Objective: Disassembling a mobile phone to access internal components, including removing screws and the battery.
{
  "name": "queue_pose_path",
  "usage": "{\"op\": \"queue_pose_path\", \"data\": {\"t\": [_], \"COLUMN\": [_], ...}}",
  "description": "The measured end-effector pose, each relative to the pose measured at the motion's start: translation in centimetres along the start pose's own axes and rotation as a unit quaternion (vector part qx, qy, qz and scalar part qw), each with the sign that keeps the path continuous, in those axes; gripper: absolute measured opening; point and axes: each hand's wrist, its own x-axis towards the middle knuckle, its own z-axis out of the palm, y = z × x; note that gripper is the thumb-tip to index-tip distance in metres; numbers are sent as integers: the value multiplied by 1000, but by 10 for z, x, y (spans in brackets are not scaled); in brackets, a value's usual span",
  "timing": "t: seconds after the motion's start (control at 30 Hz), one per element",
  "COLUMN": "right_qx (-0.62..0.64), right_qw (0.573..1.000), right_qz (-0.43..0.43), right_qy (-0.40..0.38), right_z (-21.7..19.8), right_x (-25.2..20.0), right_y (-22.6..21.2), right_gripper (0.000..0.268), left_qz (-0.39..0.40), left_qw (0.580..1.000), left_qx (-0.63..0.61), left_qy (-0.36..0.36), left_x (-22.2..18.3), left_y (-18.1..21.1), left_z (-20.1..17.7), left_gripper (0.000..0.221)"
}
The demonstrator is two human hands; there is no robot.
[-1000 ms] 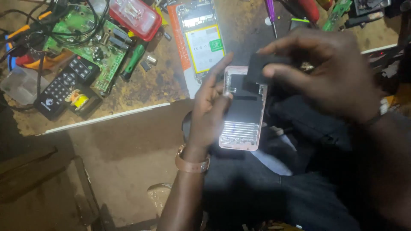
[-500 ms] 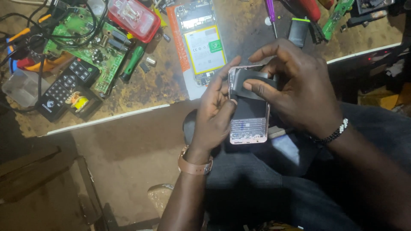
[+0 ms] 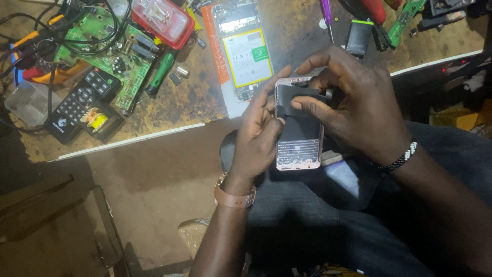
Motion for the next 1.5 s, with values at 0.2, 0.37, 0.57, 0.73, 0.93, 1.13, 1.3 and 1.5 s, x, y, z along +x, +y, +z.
{"op": "queue_pose_path", "data": {"t": [0.2, 0.37, 0.57, 0.73, 0.93, 1.13, 1.3, 1.5], "right_qx": [10, 12, -71, -116, -25, 76, 80, 80], "right_qw": [999, 1000, 997, 990, 994, 967, 976, 979], "right_qz": [31, 12, 35, 19, 90, 182, 155, 150], "right_qy": [-5, 10, -1, 74, -61, -161, -128, -109], "right_z": [1, 2, 1, -30, -31, -19, -16, -15], "right_x": [0, 1, -4, -13, -3, -3, -4, -8], "right_y": [-1, -3, 5, 15, 18, 19, 22, 22], "right_gripper": [34, 33, 34, 14, 23, 20, 20, 16], "left_qz": [12, 41, 38, 39, 43, 38, 66, 88], "left_qw": [1000, 997, 992, 998, 997, 996, 993, 986], "left_qx": [20, 65, 112, 25, 11, 2, 27, 94], "left_qy": [5, 16, 50, 50, 65, 75, 88, 109], "left_x": [1, 4, 2, 1, 3, 5, 7, 8], "left_y": [-2, -7, -4, -6, -6, -7, -9, -8], "left_z": [0, 0, 3, -1, 0, 2, 7, 10], "left_gripper": [46, 50, 51, 44, 42, 41, 36, 27]}}
